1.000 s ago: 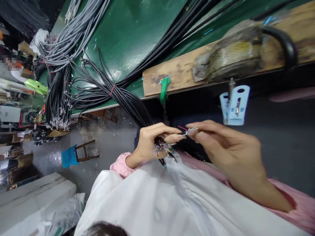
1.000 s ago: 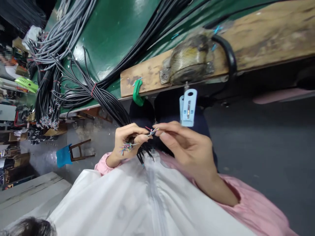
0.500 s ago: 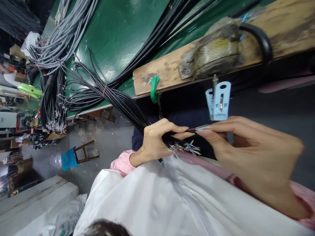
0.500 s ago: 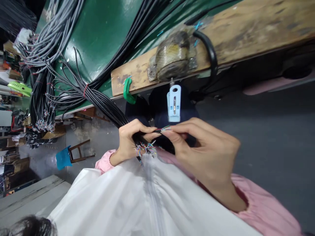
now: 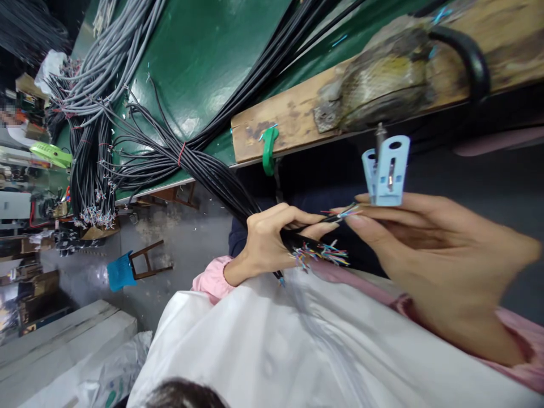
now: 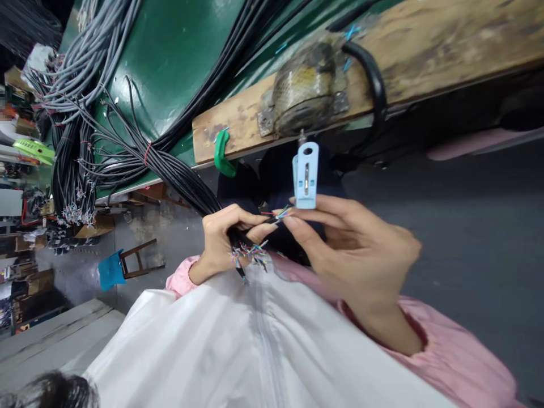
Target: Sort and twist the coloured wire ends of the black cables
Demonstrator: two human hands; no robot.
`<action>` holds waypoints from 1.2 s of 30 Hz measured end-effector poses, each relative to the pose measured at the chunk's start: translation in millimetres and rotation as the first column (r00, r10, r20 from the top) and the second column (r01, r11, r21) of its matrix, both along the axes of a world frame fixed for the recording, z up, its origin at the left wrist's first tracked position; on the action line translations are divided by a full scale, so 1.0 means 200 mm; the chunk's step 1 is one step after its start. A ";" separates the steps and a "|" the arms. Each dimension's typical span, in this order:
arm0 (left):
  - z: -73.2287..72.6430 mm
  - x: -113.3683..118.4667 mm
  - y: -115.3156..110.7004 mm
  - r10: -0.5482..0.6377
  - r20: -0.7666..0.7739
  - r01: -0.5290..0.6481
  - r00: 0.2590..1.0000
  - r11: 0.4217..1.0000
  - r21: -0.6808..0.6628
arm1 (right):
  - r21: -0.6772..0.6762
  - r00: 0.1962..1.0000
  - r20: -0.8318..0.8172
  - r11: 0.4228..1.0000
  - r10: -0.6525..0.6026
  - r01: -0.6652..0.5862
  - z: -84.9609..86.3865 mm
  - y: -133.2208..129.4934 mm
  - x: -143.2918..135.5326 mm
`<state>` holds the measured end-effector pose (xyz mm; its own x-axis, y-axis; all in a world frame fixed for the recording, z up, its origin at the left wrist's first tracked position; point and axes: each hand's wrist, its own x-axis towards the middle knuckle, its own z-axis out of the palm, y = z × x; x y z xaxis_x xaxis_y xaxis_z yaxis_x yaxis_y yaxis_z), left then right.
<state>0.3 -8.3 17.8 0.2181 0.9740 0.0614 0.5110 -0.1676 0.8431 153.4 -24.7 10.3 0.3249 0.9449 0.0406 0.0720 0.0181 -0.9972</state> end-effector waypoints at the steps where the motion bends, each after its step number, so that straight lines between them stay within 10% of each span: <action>1: 0.00 0.00 0.00 -0.017 -0.019 0.017 1.000 1.000 -0.006 | 0.023 0.998 0.051 0.999 -0.029 0.028 0.00 0.00 0.00; 13: -0.02 0.01 0.04 -0.113 0.050 0.098 0.992 0.967 0.237 | 0.439 0.954 0.251 0.898 -0.166 0.041 -0.09 0.05 -0.01; 23: -0.04 0.03 0.04 -0.027 0.010 0.023 1.000 0.949 0.314 | -0.135 0.998 -0.059 0.991 -0.003 -0.005 0.00 0.00 0.05; 29: -0.05 0.03 0.04 -0.066 0.077 0.036 0.995 0.938 0.344 | -0.100 0.989 -0.080 0.987 0.121 -0.129 0.00 0.01 0.03; 36: 0.09 -0.06 0.07 -0.366 0.193 0.380 0.911 0.924 -0.044 | -0.047 0.957 -0.078 0.957 0.281 -0.285 0.05 0.02 0.08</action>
<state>-12.0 6.0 35.7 0.5590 0.8270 0.0597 0.2649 -0.2463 0.9323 169.7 -20.8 20.4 0.0444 0.9986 -0.0292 0.0024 -0.0293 -0.9996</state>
